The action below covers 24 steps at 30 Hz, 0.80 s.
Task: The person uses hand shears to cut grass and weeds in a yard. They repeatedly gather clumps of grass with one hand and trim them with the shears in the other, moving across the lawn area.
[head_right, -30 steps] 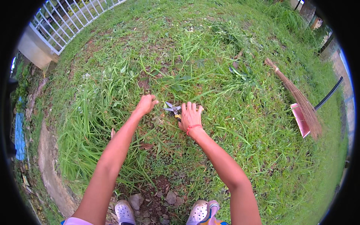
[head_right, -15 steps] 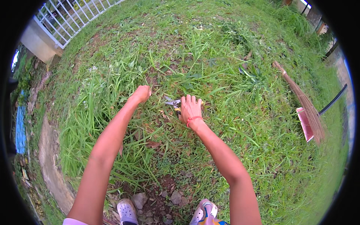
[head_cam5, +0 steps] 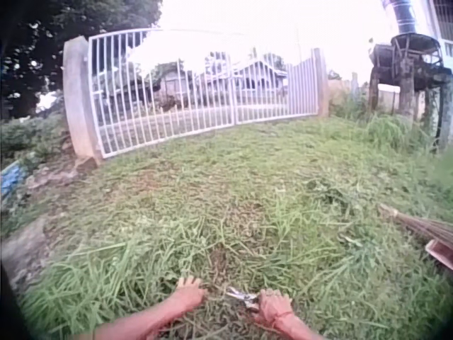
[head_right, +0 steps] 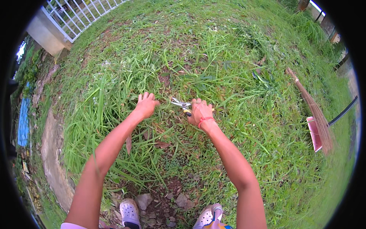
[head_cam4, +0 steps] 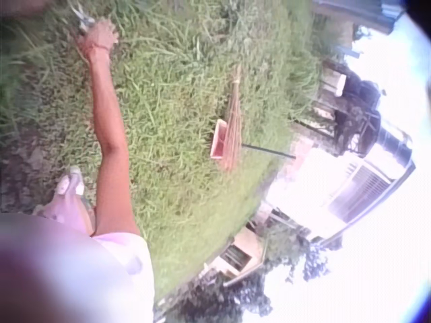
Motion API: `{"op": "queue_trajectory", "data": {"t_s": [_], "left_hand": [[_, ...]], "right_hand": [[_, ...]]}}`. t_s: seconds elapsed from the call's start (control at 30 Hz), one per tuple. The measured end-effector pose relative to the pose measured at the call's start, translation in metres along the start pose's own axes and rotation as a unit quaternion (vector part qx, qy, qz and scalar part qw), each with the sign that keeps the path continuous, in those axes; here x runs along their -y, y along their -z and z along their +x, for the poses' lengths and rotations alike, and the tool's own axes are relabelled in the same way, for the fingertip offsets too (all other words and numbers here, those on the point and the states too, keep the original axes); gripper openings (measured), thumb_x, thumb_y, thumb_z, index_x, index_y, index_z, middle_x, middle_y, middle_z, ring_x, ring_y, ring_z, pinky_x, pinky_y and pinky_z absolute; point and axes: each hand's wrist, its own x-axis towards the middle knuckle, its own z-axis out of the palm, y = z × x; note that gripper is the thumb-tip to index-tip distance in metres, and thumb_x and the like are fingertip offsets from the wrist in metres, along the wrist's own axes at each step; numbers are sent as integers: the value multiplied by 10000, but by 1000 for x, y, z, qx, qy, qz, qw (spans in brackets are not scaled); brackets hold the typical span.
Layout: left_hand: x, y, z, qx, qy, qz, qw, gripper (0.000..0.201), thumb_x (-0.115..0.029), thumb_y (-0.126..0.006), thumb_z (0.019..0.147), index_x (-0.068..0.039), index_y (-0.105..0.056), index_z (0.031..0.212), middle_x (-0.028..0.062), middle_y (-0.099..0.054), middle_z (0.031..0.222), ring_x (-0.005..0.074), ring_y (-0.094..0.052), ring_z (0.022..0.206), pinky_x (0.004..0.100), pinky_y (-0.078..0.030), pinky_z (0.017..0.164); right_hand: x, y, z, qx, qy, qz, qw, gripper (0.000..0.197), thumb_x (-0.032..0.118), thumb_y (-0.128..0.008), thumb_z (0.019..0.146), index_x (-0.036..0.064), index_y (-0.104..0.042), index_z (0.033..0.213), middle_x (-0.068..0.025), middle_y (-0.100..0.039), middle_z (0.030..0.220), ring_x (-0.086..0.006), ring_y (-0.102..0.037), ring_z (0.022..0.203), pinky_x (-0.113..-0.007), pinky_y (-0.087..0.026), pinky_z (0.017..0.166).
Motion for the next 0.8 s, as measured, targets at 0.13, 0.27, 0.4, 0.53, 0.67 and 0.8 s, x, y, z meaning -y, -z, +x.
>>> {"op": "queue_trajectory", "data": {"t_s": [0.13,0.27,0.4,0.53,0.67,0.8], "left_hand": [[99,-51,-75,48,55,184,980,546,-99,-499,814,-284,-497,1328,60,-80,1558,331,24,1428,562,-11,1128],[237,-74,-145,49,181,152,970,475,-165,-462,862,-316,-510,1310,-11,-235,1521,276,-128,1422,538,-135,1125],[292,-81,-158,131,291,172,932,519,-118,-498,846,-352,-500,1310,36,-391,1442,304,-327,1341,574,-167,1101],[246,-43,-114,201,266,192,923,589,-48,-608,755,-303,-541,1282,72,-556,1287,316,-530,1170,535,-347,1028],[144,37,-72,262,151,113,946,415,-192,-784,661,-64,-681,1042,119,-664,1080,300,-651,966,422,-544,791],[20,92,-68,136,133,150,970,290,-252,-775,700,-148,-722,965,106,-694,937,291,-666,865,396,-540,770]], "right_hand": [[-17,20,-25,6,-7,-48,999,591,348,-737,629,43,-525,1089,-145,-531,1058,-315,-509,1043,-463,-395,852],[-20,25,-38,8,-5,-50,999,613,358,-739,636,51,-515,1117,-151,-518,1055,-319,-494,1053,-460,-389,860],[-16,28,-49,-4,-27,-31,999,640,355,-734,656,40,-498,1160,-154,-510,1071,-320,-492,1046,-449,-382,864],[-13,36,-71,-3,-53,5,999,625,340,-737,665,19,-494,1144,-158,-506,1059,-315,-493,1029,-443,-383,850],[-8,42,-120,-5,-70,118,991,629,344,-715,686,9,-494,1170,-168,-516,1061,-320,-501,1022,-425,-391,855],[-6,41,-174,10,-92,234,968,692,389,-710,704,-13,-478,1218,-199,-535,1090,-350,-513,1066,-435,-405,917]]}}
